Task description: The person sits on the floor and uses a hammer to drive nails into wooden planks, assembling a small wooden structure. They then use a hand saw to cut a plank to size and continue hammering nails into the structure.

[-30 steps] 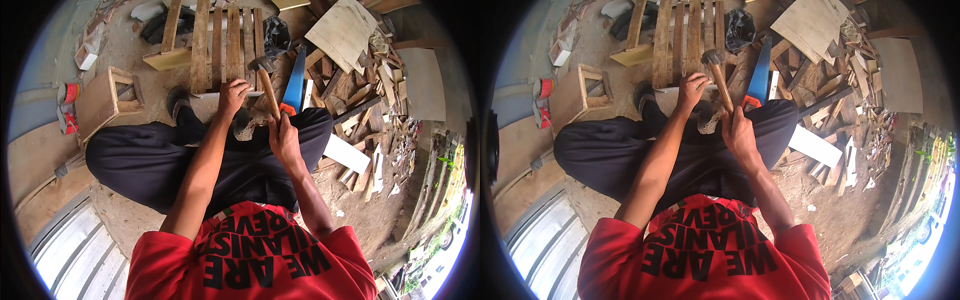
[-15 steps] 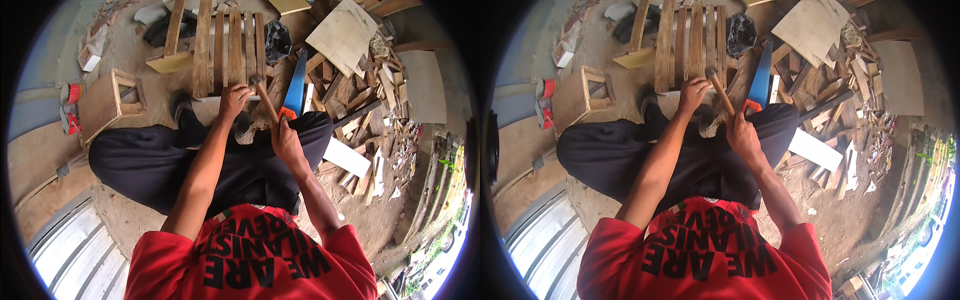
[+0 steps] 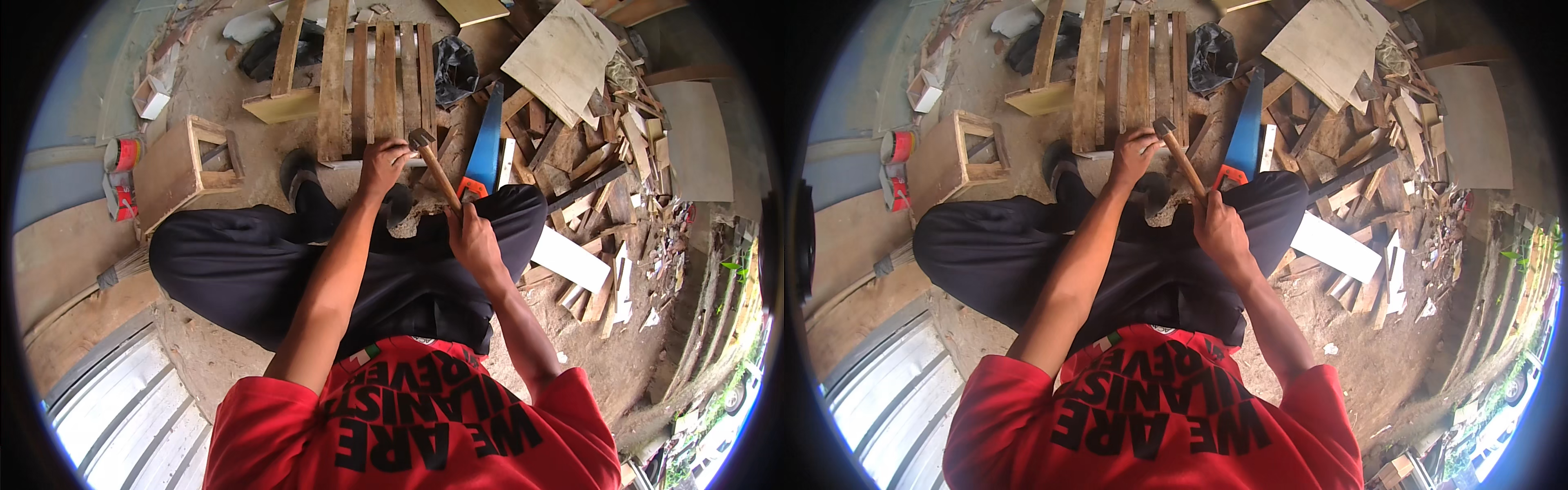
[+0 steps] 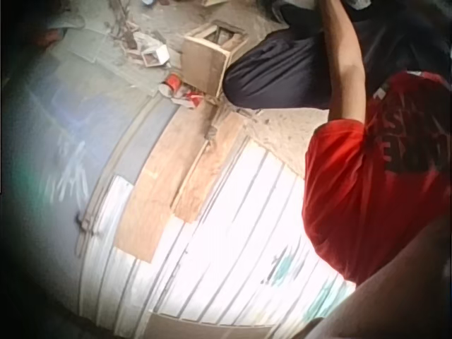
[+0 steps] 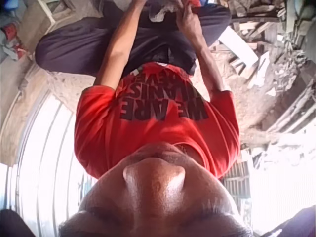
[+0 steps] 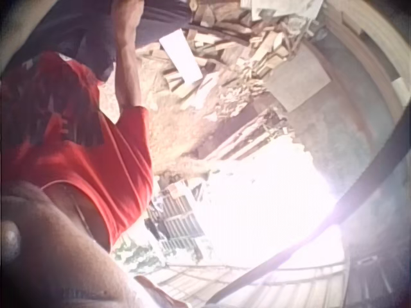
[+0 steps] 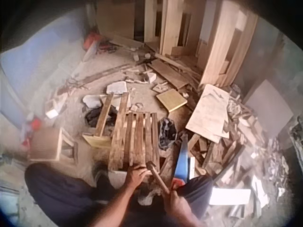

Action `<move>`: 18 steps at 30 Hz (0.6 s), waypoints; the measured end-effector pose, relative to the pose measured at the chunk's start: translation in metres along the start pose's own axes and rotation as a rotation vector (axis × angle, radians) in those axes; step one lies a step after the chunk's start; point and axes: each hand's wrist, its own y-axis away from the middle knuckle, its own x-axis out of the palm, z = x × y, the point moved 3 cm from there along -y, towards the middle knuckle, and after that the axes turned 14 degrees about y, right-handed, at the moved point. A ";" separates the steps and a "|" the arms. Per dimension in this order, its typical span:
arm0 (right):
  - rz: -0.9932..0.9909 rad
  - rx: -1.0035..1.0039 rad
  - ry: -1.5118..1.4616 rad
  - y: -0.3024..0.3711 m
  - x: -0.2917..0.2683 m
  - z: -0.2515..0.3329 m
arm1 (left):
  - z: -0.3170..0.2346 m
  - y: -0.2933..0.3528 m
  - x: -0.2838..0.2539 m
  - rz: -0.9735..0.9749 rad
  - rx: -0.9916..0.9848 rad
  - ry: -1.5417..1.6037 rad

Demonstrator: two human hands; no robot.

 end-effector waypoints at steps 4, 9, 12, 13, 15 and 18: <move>-0.035 -0.044 -0.140 0.000 -0.022 0.025 | 0.003 0.004 -0.001 -0.009 0.018 -0.027; -0.075 -0.037 -0.141 0.003 -0.002 0.020 | -0.001 -0.001 0.001 0.004 0.042 -0.044; -0.053 -0.052 -0.058 0.004 0.006 0.009 | 0.003 0.004 0.000 0.007 -0.035 0.007; -0.031 -0.048 -0.037 0.006 0.006 0.007 | 0.002 0.002 0.000 0.003 -0.013 -0.001; -0.066 -0.051 -0.098 0.005 -0.002 0.014 | 0.001 0.000 -0.001 -0.004 0.025 -0.017; -0.073 -0.019 -0.193 0.011 -0.011 0.030 | 0.000 0.009 0.000 -0.008 0.062 -0.034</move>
